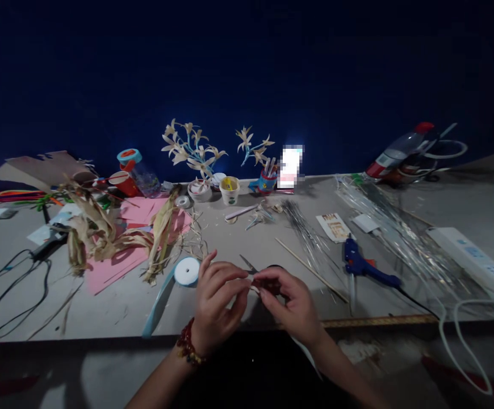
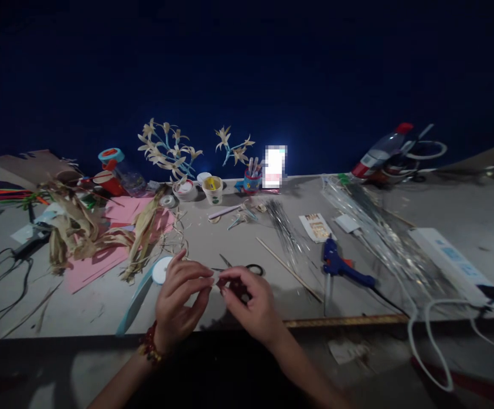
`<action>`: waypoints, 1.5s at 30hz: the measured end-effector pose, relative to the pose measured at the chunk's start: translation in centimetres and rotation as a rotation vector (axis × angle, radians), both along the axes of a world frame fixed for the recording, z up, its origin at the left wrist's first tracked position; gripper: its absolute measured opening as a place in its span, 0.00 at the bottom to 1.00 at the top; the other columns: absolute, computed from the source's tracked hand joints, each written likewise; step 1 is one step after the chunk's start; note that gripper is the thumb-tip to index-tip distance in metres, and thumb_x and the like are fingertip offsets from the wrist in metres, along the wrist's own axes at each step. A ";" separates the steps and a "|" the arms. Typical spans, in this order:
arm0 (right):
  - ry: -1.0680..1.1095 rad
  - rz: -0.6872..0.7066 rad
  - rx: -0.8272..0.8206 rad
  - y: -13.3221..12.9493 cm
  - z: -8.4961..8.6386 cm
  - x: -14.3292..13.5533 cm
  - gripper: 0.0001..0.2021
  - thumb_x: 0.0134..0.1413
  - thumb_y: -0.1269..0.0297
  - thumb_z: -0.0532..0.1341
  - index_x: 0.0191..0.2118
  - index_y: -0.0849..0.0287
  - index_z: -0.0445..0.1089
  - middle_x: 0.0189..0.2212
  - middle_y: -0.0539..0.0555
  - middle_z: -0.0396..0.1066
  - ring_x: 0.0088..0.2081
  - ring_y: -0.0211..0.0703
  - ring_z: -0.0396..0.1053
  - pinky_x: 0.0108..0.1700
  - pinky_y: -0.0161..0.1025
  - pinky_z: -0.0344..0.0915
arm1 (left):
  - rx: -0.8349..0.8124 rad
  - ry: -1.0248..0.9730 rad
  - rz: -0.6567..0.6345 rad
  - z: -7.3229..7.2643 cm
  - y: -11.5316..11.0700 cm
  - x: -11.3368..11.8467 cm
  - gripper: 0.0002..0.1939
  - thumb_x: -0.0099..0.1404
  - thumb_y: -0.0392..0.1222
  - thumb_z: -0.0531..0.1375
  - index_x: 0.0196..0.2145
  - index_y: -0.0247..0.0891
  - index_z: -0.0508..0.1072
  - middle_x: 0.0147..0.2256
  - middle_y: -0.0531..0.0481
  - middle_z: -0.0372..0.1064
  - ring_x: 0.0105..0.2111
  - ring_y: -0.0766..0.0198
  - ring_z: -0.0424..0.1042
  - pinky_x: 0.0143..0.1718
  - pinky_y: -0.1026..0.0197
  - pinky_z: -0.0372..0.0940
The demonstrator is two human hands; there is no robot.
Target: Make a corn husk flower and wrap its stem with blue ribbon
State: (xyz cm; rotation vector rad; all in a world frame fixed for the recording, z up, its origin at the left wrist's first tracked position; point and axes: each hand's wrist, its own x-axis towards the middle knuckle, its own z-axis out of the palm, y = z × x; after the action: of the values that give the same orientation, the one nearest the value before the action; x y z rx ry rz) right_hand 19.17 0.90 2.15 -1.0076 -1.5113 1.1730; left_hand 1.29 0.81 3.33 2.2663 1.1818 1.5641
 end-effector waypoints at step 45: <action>-0.286 -0.354 0.709 -0.1 0.6 -0.4 0.12 0.54 0.78 0.63 0.40 0.51 0.72 0.27 0.50 0.80 0.29 0.46 0.80 0.35 0.41 0.77 | -0.118 -0.013 0.160 -0.8 0.1 0.2 0.09 0.62 0.29 0.58 0.34 0.42 0.73 0.32 0.51 0.76 0.37 0.57 0.75 0.59 0.39 0.60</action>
State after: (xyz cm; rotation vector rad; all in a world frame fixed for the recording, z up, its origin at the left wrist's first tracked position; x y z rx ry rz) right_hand 18.79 0.78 2.70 -0.9066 -1.6968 0.2042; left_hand 1.50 0.87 2.49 2.1311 1.4429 1.5145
